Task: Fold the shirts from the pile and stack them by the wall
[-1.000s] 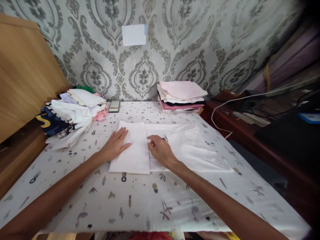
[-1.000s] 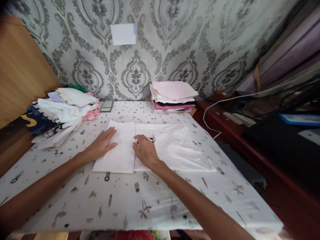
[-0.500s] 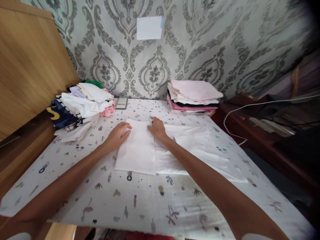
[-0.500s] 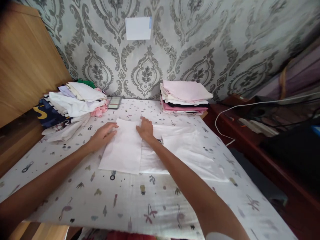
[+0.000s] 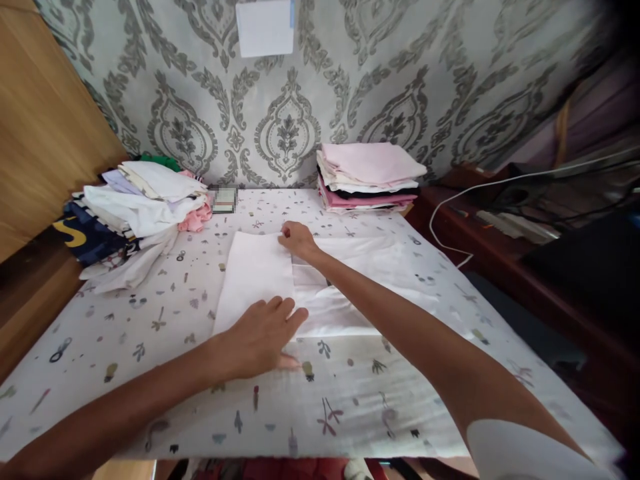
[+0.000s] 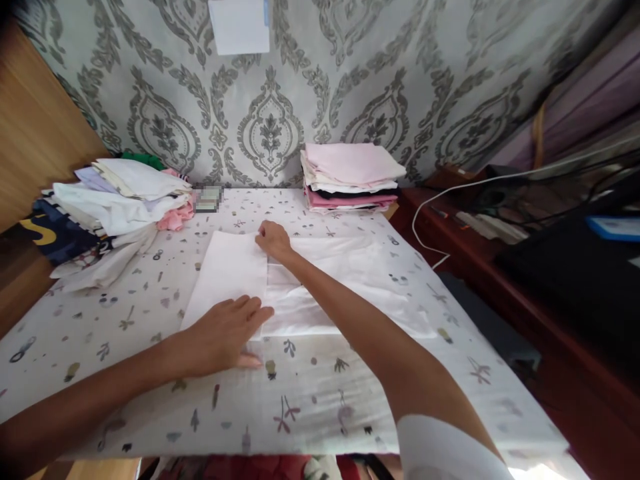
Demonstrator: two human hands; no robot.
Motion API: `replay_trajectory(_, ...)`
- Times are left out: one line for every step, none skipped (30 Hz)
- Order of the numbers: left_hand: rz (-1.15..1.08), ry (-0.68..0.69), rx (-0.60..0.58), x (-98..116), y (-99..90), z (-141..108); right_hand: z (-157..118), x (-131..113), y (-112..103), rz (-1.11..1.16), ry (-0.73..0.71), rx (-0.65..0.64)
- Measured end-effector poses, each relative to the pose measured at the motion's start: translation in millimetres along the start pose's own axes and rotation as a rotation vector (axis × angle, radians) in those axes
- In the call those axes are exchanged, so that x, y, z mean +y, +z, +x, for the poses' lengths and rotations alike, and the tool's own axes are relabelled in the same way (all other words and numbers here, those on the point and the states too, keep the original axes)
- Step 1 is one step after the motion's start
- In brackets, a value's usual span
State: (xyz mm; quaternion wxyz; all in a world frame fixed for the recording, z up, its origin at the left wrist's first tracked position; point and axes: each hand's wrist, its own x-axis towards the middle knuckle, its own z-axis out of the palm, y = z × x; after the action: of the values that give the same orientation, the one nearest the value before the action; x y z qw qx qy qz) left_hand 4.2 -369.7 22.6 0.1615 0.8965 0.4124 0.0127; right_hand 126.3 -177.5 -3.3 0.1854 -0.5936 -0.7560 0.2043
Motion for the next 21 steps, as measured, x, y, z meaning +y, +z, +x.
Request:
replay_trajectory(0.028,-0.006,0.006,1,3.1,-4,-2,-1,0,0.011,-0.011,0.002)
replay_trajectory(0.052,-0.009,0.009,2,5.6,-7,-4,-2,0,0.021,-0.019,0.01)
replay_trajectory(0.068,-0.011,0.017,2,7.5,-9,-5,-3,0,0.03,-0.023,0.019)
replay_trajectory(0.073,-0.014,0.031,2,8.5,-11,-6,-5,0,0.04,-0.024,0.027)
replay_trajectory(0.061,-0.016,0.05,2,8.5,-13,-7,-7,-1,0.051,-0.022,0.034)
replay_trajectory(0.026,-0.025,0.076,1,7.4,-15,-7,-10,-1,0.066,-0.02,0.039)
replay_trajectory(-0.035,-0.044,0.108,-1,5.0,-18,-6,-13,-2,0.089,-0.016,0.041)
replay_trajectory(-0.123,-0.082,0.15,-4,1.3,-22,-5,-18,-3,0.126,-0.011,0.044)
replay_trajectory(-0.234,-0.136,0.205,-7,-3.7,-27,-3,-24,-4,0.182,0.001,0.041)
replay_trajectory(-0.357,-0.202,0.279,-12,-9.9,-33,-1,-31,-6,0.257,0.021,0.031)
replay_trajectory(-0.479,-0.271,0.375,-18,-17.1,-41,1,-39,-8,0.347,0.046,0.012)
replay_trajectory(-0.591,-0.34,0.491,-25,-25.0,-49,5,-48,-10,0.447,0.075,-0.012)
replay_trajectory(-0.69,-0.398,0.619,-31,-33.2,-58,8,-58,-13,0.545,0.104,-0.035)
replay_trajectory(-0.775,-0.445,0.753,-37,-41.4,-66,12,-69,-15,0.633,0.126,-0.056)
replay_trajectory(-0.842,-0.48,0.884,-42,-49.2,-74,16,-80,-17,0.706,0.14,-0.075)
replay_trajectory(-0.892,-0.507,0.999,-46,-56.0,-81,20,-92,-19,0.768,0.149,-0.092)
replay_trajectory(-0.927,-0.526,1.088,-48,-61.6,-87,24,-102,-20,0.821,0.154,-0.112)
replay_trajectory(-0.946,-0.535,1.151,-48,-65.6,-92,27,-112,-20,0.867,0.154,-0.134)
replay_trajectory(-0.952,-0.538,1.19,-48,-68.1,-95,30,-121,-20,0.906,0.15,-0.156)
replay_trajectory(-0.948,-0.538,1.213,-47,-69.0,-98,32,-128,-20,0.941,0.145,-0.172)
replay_trajectory(-0.94,-0.539,1.222,-45,-68.5,-100,33,-134,-18,0.969,0.142,-0.182)
